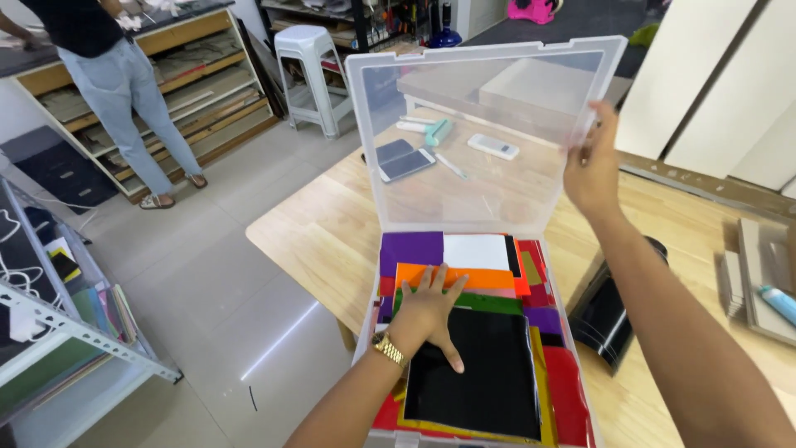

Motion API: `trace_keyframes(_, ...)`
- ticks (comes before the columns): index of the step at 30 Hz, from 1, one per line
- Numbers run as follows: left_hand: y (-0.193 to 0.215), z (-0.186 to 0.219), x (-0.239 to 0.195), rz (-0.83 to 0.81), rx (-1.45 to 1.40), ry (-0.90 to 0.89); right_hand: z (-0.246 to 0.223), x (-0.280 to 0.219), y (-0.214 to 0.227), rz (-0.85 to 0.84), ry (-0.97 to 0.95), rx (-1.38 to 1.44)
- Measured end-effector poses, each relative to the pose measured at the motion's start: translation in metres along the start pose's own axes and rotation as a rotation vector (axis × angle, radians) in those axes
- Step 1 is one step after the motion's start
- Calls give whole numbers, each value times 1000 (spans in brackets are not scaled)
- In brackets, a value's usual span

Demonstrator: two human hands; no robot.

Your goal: Cutting vinyl sheets with scissors and organizing scraps into a plastic storage container

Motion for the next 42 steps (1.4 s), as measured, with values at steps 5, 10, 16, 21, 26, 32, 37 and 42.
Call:
trace_keyframes(5, 9, 12, -19, -40, -39, -20, 133, 37, -60, -7, -199, 83)
trace_keyframes(10, 1, -6, 7, -95, -61, -32, 182, 60, -99, 134, -355, 114)
trace_keyframes(16, -2, -9, 11, -91, -152, -58, 212, 63, -118, 85, -670, -259)
trace_keyframes(21, -5, -11, 13, -106, -125, -14, 233, 67, -125, 34, -724, -345)
trace_keyframes(26, -5, -12, 12, -110, -83, -29, 233, 59, -125, -1, -761, -332)
trace_keyframes(32, 3, -4, -2, 43, -46, -97, 293, 66, -127, 7, -684, -342)
trace_keyframes(37, -2, -8, 2, 146, -72, -146, 220, 30, -80, -111, -744, -247)
trace_keyframes(42, -6, -16, 12, 187, 33, -134, 276, 22, 37, -47, -632, -38)
Point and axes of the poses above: each hand's wrist, its own x-axis towards the middle knuckle, its own y-axis out of the back of the hand, z = x × y, the point moved 8 cm from there along x, towards the middle knuckle, and after that the axes turned 15 degrees about -y, right-handed, at the moved point
